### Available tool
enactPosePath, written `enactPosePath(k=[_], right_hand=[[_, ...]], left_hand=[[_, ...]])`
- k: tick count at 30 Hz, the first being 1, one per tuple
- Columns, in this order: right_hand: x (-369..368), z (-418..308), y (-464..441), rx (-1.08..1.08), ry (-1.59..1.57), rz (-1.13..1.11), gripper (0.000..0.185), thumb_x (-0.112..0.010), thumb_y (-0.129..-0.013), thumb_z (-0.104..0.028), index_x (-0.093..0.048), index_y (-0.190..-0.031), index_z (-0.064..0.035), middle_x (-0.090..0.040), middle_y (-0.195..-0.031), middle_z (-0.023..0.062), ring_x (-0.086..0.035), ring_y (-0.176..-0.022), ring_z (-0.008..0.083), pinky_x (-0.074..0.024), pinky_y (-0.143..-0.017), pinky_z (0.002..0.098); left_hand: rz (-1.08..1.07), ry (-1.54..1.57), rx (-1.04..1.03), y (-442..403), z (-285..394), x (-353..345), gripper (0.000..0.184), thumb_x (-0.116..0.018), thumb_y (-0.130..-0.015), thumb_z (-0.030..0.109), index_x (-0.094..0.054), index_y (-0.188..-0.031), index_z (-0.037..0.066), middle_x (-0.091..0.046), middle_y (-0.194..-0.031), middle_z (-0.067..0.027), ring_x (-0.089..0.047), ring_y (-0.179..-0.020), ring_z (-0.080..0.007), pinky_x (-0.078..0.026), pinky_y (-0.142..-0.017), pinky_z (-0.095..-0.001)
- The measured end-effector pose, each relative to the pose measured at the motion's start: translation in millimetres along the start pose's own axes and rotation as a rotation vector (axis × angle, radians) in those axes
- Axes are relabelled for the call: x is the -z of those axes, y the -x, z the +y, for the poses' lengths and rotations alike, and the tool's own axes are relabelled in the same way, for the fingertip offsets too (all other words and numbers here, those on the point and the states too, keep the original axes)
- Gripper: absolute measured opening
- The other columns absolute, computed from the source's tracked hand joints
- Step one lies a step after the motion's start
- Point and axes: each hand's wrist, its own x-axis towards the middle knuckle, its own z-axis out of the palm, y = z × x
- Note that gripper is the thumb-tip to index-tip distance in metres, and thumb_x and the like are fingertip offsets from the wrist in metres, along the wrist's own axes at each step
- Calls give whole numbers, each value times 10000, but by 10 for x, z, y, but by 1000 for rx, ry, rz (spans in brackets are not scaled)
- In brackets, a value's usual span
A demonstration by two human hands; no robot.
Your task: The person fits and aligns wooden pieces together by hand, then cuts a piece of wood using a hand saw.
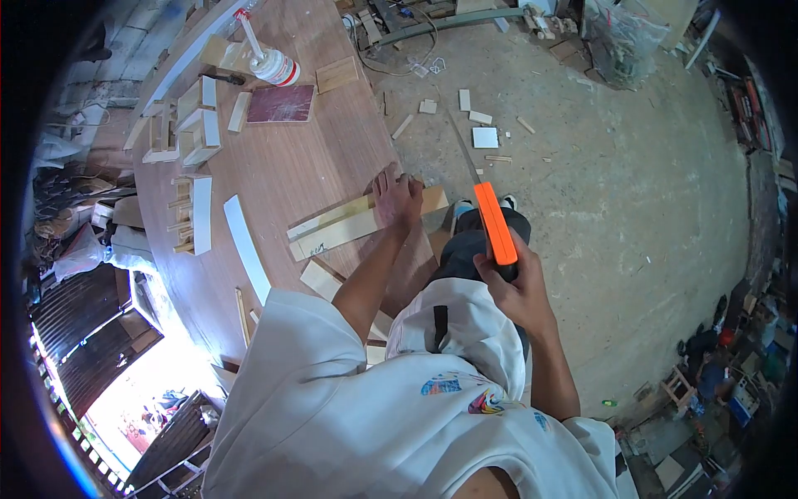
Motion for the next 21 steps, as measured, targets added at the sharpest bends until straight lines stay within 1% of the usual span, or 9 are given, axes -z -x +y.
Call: enactPosePath(k=[3,8,9,11,13,14,15,17,21], right_hand=[[-82,21,-27,-78,23,41,268,-627,-795,-42,-507,-1027,17,-572,-763,164,-531,-669,182,-447,-670,294],[-322,101,-9,101,12,109,248,-568,-751,-3,-479,-983,11,-546,-714,186,-556,-630,223,-444,-618,326],[-322,123,2,34,4,45,287,-549,-732,4,-478,-1010,14,-546,-721,199,-570,-630,222,-451,-620,330],[-352,162,-10,20,-30,30,279,-547,-734,7,-481,-1005,18,-550,-716,194,-568,-625,217,-452,-617,329],[-387,156,-26,6,-66,16,272,-545,-735,9,-485,-1000,22,-554,-711,190,-567,-619,211,-452,-614,327],[-404,137,-34,-22,-95,11,214,-541,-756,29,-487,-962,18,-520,-725,130,-511,-659,169,-429,-640,296],[-420,124,-44,-49,-124,7,160,-536,-776,48,-490,-924,13,-486,-739,71,-455,-700,126,-406,-667,265],[-446,137,-63,-68,-145,-8,157,-532,-776,48,-492,-923,10,-485,-735,60,-453,-695,117,-405,-659,259],[-489,193,-107,-54,-142,-19,149,-524,-778,36,-498,-921,0,-484,-725,33,-446,-678,93,-393,-628,241]], left_hand=[[-10,-5,0,0,4,3,287,-524,-811,270,-664,-883,31,-492,-1225,-145,-426,-1173,-318,-298,-1026,-457],[34,54,-35,29,-93,-123,283,-520,-818,267,-653,-866,22,-500,-1210,-152,-435,-1159,-327,-317,-1000,-463],[40,131,-3,71,-212,-363,278,-529,-817,273,-646,-866,25,-506,-1198,-156,-442,-1147,-330,-328,-985,-465],[46,207,29,168,-537,-950,275,-537,-816,279,-638,-865,28,-511,-1187,-161,-449,-1134,-333,-339,-970,-468],[176,-89,-177,260,-897,-1547,265,-560,-809,287,-624,-875,39,-521,-1161,-167,-458,-1117,-335,-352,-951,-468],[175,-89,-177,270,-963,-1659,265,-560,-809,287,-624,-875,39,-521,-1161,-167,-458,-1117,-335,-352,-951,-468],[169,-99,-165,245,-949,-1639,262,-567,-806,290,-620,-878,44,-517,-1159,-166,-458,-1117,-334,-353,-950,-466],[161,-107,-154,229,-916,-1595,259,-575,-804,293,-616,-880,49,-514,-1158,-165,-458,-1116,-333,-354,-949,-465],[139,2,-80,150,-437,-773,238,-588,-797,280,-615,-859,52,-513,-1154,-143,-461,-1107,-330,-355,-947,-462]])
